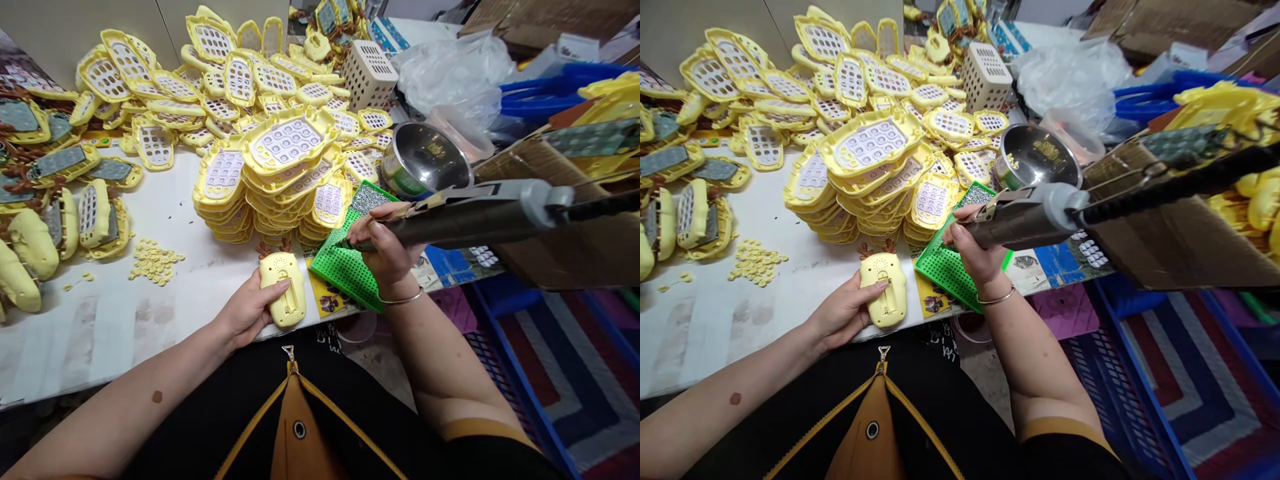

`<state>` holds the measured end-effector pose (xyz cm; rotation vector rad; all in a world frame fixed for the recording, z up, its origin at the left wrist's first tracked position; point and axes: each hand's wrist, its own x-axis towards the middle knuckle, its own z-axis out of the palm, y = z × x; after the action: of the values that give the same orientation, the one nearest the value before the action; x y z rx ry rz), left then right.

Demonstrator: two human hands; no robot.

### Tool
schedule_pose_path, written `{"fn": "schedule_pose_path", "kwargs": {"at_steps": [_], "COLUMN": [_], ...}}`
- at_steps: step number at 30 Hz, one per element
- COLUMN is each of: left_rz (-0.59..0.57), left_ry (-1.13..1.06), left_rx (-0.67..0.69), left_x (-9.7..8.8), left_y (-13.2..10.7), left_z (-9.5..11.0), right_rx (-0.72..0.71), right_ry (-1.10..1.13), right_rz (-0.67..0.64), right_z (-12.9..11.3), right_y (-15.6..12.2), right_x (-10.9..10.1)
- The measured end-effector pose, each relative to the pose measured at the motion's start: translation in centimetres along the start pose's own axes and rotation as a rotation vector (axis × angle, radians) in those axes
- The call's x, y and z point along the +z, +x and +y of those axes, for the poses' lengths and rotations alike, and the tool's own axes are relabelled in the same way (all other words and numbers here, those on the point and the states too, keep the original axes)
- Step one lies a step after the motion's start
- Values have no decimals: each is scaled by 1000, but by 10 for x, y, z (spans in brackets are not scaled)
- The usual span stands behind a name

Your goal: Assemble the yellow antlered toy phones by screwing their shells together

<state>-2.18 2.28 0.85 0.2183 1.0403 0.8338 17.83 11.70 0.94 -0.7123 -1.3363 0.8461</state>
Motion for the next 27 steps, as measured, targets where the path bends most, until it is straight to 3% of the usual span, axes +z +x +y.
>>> {"fn": "schedule_pose_path", "kwargs": {"at_steps": [4,13,20,27], "left_rz": [-1,4,-57,-74], "left_ry": [-11,-16,-19,-38], "left_rx": [13,48,82,93], "left_x": [-1,0,-4,-11], "left_y": [0,-3,-6,-4], "left_z": [0,-3,-4,-7], "right_rx": [-25,-66,70,-53], "right_ry": [17,89,50,66], "right_rz": [-49,1,-29,36], "right_z": [0,2,1,-20], "right_y": [-1,-3,-1,-5], "right_x": [-1,1,6,4]}}
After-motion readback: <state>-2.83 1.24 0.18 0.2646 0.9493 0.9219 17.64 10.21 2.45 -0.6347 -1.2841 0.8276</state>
